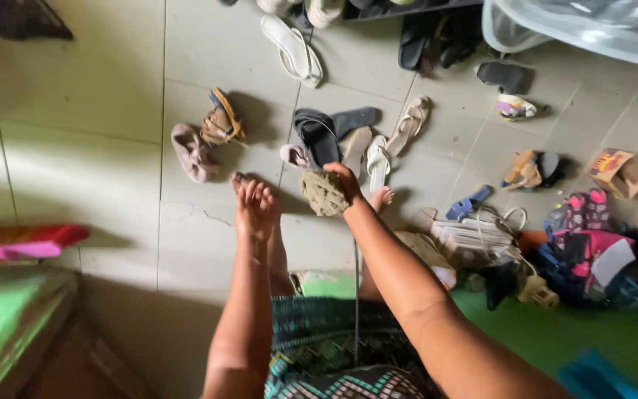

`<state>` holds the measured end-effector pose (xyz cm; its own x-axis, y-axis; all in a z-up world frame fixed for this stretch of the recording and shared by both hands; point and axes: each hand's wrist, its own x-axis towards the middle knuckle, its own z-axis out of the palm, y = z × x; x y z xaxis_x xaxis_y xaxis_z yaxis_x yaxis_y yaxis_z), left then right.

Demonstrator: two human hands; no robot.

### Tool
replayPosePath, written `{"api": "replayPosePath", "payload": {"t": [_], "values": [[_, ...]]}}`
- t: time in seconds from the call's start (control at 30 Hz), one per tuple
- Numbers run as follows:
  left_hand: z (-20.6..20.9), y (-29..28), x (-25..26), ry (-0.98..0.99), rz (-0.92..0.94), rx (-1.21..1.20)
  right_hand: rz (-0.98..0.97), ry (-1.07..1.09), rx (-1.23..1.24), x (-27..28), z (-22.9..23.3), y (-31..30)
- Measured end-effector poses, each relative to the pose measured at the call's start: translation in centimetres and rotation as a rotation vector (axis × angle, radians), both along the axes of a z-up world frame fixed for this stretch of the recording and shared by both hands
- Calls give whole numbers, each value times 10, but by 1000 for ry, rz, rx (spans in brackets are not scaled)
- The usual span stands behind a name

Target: The person sits on the floor and wipes several pairs of shoes using a cloth. They handle black shoes, sandals, and heels one at a time, rubbing the surfaces and soles, then placing them back on the floor.

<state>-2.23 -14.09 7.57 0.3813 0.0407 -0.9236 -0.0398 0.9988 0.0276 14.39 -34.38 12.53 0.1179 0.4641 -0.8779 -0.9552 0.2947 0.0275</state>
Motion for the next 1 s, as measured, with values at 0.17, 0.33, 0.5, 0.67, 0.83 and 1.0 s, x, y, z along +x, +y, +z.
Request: {"api": "replayPosePath", "payload": {"t": [0.17,0.33,0.5,0.67,0.83,1.0], "values": [[-28,-71,7,107,-27,69,147,-292,-413,26,-40,13],[-41,-141,24,122,-204,91,157,-374,-288,58,-75,13],[-59,-156,60,185,-201,229,168,-473,-205,77,-137,-4],[-48,-154,75,163,-186,337,114,-529,-268,121,-204,9],[-38,-143,82,188,-203,332,8,-554,-191,154,-233,25],[-30,-140,81,171,-158,417,-66,-687,-133,180,-246,40]]}}
